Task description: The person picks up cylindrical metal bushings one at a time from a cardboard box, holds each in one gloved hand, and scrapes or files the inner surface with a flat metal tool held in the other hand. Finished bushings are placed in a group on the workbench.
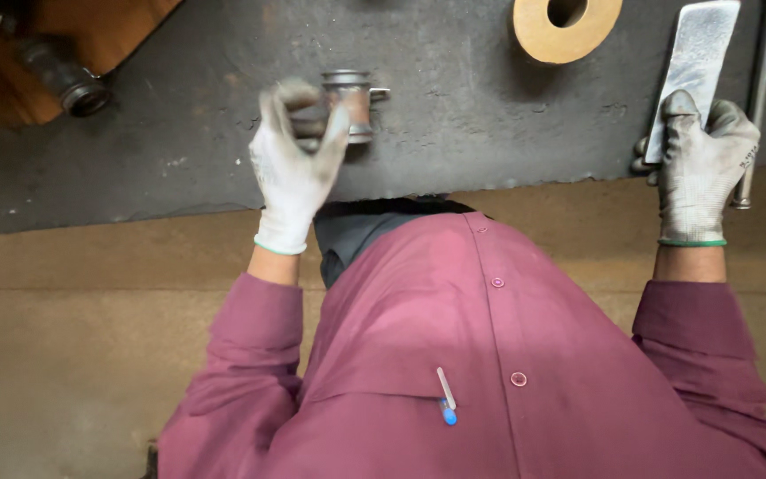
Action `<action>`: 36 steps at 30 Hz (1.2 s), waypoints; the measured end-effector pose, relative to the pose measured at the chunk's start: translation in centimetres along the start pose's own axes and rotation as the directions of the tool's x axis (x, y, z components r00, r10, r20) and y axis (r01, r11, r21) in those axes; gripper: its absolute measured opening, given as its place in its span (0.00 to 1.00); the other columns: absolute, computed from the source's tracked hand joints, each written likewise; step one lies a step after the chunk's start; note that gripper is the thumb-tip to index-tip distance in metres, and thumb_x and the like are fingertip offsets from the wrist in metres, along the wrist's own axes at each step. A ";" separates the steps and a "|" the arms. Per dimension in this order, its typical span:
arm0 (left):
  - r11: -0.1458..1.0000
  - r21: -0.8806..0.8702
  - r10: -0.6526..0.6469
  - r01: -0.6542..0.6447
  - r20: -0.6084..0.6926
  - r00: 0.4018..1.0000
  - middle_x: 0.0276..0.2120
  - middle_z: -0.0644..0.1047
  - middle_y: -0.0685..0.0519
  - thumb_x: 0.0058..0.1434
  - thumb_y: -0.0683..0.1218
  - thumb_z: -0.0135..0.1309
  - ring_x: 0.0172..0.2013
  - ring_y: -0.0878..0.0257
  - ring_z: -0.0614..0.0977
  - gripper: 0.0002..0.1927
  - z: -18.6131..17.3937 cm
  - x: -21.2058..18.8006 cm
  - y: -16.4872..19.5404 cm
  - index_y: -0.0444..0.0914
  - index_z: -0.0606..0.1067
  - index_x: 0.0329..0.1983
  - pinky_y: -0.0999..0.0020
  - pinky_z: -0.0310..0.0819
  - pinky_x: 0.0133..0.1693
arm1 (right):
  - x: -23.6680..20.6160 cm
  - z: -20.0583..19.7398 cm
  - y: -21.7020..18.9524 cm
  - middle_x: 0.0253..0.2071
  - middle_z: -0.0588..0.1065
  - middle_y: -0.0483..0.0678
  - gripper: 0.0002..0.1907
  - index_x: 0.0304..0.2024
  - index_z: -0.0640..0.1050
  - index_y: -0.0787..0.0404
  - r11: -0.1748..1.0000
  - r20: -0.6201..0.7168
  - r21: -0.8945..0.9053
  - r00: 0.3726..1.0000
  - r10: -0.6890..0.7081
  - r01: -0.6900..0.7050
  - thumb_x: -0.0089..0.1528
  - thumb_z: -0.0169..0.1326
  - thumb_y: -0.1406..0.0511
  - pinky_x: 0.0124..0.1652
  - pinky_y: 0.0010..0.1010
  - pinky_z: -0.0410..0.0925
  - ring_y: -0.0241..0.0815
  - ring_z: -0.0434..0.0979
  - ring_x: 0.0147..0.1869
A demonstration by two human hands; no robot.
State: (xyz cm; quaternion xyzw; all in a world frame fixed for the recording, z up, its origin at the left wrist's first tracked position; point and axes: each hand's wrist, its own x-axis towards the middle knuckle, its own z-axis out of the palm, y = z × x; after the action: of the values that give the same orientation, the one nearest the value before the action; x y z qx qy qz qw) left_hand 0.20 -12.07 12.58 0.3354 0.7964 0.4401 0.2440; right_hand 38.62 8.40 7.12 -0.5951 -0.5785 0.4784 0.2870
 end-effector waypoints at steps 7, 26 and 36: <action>0.906 0.368 0.180 -0.211 0.116 0.977 0.54 0.78 0.45 0.52 0.44 0.72 0.41 0.54 0.86 0.46 3.5 1.8 0.2 0.38 0.60 0.71 0.62 0.78 0.48 | -0.1 0.2 -0.1 0.27 0.75 0.48 0.13 0.41 0.74 0.65 0.999 -0.006 0.016 0.999 0.042 -0.042 0.74 0.59 0.63 0.20 0.26 0.63 0.36 0.76 0.24; 0.920 0.021 0.385 -0.392 0.149 0.911 0.56 0.79 0.46 0.52 0.41 0.75 0.62 0.48 0.77 0.34 7.3 0.6 -3.5 0.36 0.72 0.61 0.53 0.61 0.70 | 0.9 -2.6 1.0 0.36 0.79 0.52 0.10 0.51 0.75 0.66 0.898 0.207 0.306 0.942 0.262 -0.317 0.71 0.60 0.68 0.27 0.27 0.73 0.40 0.83 0.32; 0.922 -0.256 0.337 -0.291 0.159 0.928 0.53 0.81 0.48 0.53 0.37 0.70 0.56 0.57 0.84 0.34 13.3 3.2 -0.9 0.35 0.70 0.63 0.64 0.76 0.61 | -2.1 -0.9 -1.0 0.41 0.79 0.59 0.11 0.60 0.73 0.64 0.511 0.457 0.741 0.885 0.091 -0.435 0.76 0.53 0.68 0.40 0.39 0.77 0.53 0.83 0.41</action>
State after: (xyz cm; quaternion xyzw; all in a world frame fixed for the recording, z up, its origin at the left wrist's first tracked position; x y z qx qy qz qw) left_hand 6.86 -2.86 4.94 0.4715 0.6476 0.5261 0.2856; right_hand 39.31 6.71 8.89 -0.3727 -0.2274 0.8317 0.3431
